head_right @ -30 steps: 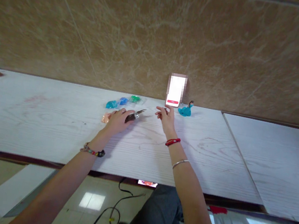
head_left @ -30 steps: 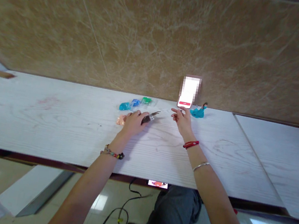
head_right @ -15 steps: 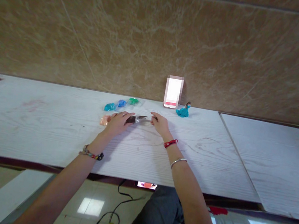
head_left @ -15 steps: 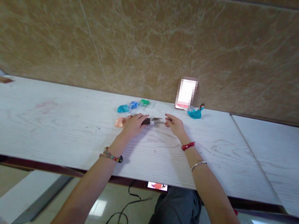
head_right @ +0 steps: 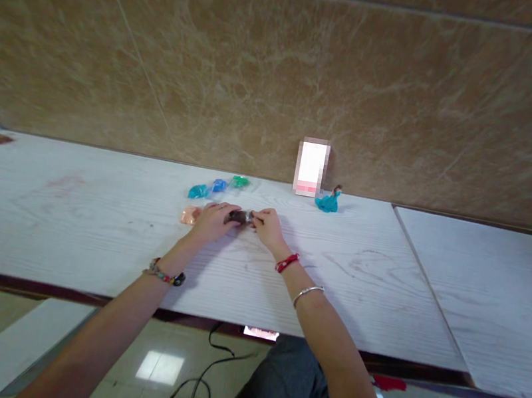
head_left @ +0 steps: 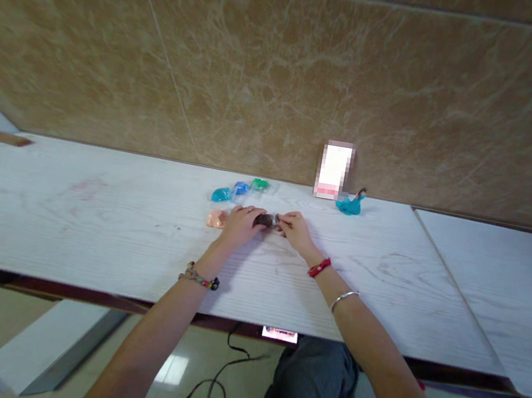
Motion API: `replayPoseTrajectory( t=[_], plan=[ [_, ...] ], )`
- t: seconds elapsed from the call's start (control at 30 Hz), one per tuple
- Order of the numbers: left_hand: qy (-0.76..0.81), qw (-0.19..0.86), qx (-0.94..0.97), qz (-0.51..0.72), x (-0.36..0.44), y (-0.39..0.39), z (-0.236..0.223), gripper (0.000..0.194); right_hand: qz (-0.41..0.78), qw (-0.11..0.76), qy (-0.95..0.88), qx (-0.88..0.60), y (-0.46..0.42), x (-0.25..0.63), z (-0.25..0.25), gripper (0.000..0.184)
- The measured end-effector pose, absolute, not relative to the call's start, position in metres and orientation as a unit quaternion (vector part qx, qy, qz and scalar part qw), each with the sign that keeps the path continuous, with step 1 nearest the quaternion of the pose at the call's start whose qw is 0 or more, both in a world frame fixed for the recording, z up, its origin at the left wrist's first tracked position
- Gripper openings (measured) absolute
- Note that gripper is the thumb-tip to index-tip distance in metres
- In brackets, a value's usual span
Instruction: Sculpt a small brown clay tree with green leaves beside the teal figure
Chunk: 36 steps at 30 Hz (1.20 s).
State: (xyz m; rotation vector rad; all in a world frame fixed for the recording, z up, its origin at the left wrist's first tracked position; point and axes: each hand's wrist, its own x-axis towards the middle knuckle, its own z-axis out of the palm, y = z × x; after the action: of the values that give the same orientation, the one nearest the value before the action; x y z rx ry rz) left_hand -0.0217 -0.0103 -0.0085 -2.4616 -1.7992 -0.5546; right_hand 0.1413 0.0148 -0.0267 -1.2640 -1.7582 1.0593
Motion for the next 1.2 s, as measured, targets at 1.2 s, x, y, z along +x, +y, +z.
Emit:
replayPoseTrajectory(
  t=[1.2],
  plan=[
    [-0.586, 0.037, -0.795, -0.152, -0.021, -0.011, -0.006, 0.030, 0.430, 0.372, -0.672, -0.476, 0.019, 0.147, -0.025, 0.026]
  ],
)
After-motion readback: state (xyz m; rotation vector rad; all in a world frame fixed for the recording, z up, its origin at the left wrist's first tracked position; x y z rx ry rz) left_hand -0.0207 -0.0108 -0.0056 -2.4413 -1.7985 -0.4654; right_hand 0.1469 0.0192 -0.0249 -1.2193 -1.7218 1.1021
